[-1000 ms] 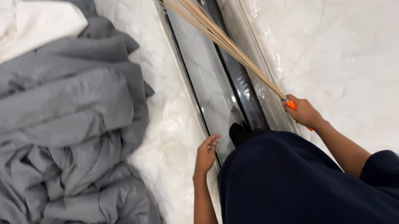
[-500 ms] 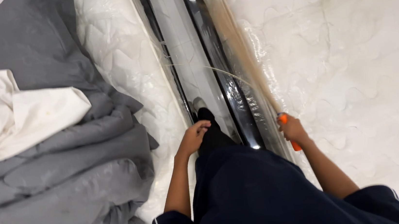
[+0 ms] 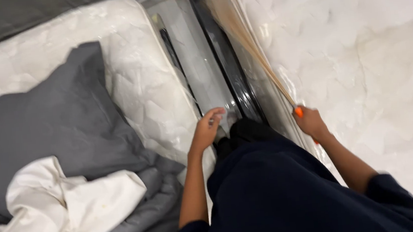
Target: The person moves bedding and a bolster pillow from a mattress to the floor. Then, using a broom, the person sweeps the floor between two mattresses and around the base of the mattress.
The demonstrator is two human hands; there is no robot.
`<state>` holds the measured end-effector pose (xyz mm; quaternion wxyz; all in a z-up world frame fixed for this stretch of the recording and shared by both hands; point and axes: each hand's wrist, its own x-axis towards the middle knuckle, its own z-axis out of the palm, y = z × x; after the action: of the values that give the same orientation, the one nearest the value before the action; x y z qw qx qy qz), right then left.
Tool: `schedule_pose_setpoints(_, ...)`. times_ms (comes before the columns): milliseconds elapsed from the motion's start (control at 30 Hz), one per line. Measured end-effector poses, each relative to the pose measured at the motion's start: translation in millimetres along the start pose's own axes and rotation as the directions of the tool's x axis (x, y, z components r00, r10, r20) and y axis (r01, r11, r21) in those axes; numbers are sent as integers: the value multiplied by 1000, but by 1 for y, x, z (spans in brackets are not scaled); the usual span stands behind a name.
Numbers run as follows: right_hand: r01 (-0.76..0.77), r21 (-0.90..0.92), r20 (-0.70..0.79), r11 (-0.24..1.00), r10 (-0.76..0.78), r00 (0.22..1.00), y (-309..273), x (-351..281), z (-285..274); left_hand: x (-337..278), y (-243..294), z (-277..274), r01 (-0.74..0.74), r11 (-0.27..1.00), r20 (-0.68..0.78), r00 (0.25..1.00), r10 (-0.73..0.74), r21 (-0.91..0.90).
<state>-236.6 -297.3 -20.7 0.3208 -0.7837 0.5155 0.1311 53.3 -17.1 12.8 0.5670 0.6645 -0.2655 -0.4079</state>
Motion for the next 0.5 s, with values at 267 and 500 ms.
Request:
schedule_pose_setpoints(267,424,239,-113,874,-408,906,-101,19,-87,54,-9,-25,117,985,-75,989,-128,-127)
schedule_pose_setpoints(500,62,249,156,967,-103,982,-193,122,-109,159,-4,-42,99,994,17,995,-98,-45)
